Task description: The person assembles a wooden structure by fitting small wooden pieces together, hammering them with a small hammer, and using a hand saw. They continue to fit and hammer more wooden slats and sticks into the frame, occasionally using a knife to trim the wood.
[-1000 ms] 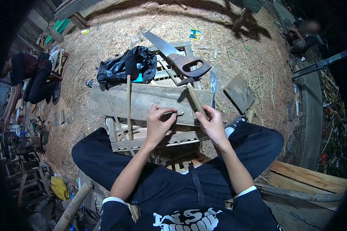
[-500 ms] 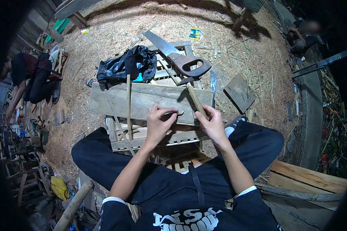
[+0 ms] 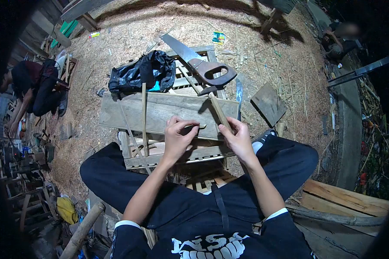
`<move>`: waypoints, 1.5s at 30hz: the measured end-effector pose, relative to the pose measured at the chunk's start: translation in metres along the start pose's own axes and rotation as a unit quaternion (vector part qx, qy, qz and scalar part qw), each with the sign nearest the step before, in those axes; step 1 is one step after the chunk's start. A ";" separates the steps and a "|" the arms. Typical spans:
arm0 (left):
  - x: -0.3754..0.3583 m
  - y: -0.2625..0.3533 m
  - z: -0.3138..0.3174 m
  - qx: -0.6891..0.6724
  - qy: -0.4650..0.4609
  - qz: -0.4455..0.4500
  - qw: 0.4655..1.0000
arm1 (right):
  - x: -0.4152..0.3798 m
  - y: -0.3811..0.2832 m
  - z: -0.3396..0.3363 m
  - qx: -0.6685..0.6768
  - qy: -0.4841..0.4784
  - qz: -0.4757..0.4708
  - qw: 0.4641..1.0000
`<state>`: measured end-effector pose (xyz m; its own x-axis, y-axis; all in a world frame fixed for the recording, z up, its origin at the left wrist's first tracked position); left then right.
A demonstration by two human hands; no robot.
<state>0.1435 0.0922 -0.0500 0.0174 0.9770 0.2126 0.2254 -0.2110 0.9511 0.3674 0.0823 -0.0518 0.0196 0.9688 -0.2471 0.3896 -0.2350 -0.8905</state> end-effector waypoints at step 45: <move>0.001 -0.001 0.004 0.016 0.015 0.047 0.999 | -0.024 -0.033 0.002 -0.059 0.027 -0.065 0.996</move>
<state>0.1476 0.0935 -0.0518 0.0106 0.9514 0.3079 0.2543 -0.3003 0.9193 0.3516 0.0671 -0.0171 0.0103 0.9941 -0.1081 0.4982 -0.0988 -0.8614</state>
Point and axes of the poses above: each hand's wrist, its own x-axis towards the middle knuckle, its own z-axis out of the palm, y = z × x, the point moved 4 cm from there along x, towards the middle knuckle, and after that the axes turned 14 degrees about -x, right-handed, at the moved point
